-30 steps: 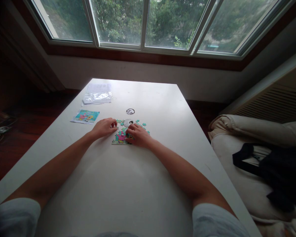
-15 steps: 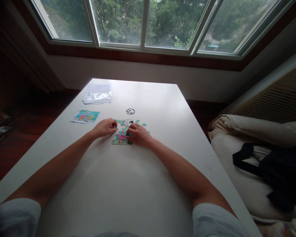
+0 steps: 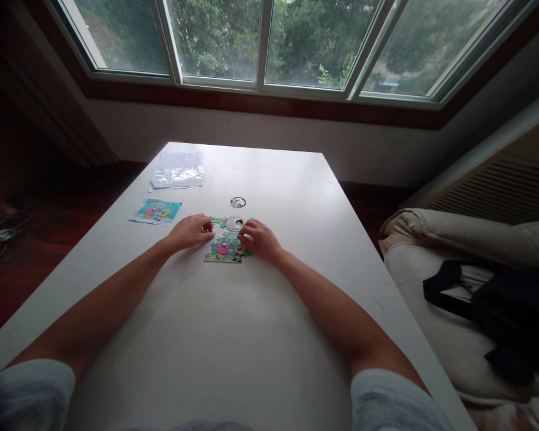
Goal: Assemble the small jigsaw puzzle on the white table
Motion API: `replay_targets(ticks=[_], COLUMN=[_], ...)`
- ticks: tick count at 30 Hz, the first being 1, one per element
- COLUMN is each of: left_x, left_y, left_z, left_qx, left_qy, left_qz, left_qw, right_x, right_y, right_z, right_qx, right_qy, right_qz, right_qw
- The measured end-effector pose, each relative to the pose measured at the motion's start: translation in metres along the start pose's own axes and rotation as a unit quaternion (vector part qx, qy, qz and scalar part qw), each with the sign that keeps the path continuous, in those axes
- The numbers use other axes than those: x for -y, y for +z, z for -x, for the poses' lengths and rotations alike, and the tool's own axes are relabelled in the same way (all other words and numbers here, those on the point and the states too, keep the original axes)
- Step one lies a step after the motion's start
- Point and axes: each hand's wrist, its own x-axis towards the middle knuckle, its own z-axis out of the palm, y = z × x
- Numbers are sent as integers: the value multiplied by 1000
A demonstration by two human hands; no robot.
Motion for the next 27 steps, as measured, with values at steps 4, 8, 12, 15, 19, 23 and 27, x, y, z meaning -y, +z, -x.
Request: replay_targets(ticks=[4,8,12,15,19,23,27], left_x=[-2,1,5,5,3,7,11], left_y=[1,1,-2,-3,-2,-3,-8], left_z=[1,1,-1,-1,0,-1,-1], left_qx=[-4,-4,16,18,5,5,21], left_qy=[-3,4,35,43,38,37,45], left_qz=[-6,7,30,34,26,21,18], left_qw=[1000,1000,999,998,999,999,999], right_x=[0,0,-1,-1,-1,0,0], right_y=[1,0,0,1,0,-1,-3], right_z=[0,1,1,1,1,0,1], right_qx=[2,2,2,1,-2,-4,-13], right_qy=[10,12,12,9,8,9,11], right_qz=[4,1,2,1,0,-2,-4], right_qw=[1000,1000,1000,1000,1000,1000,1000])
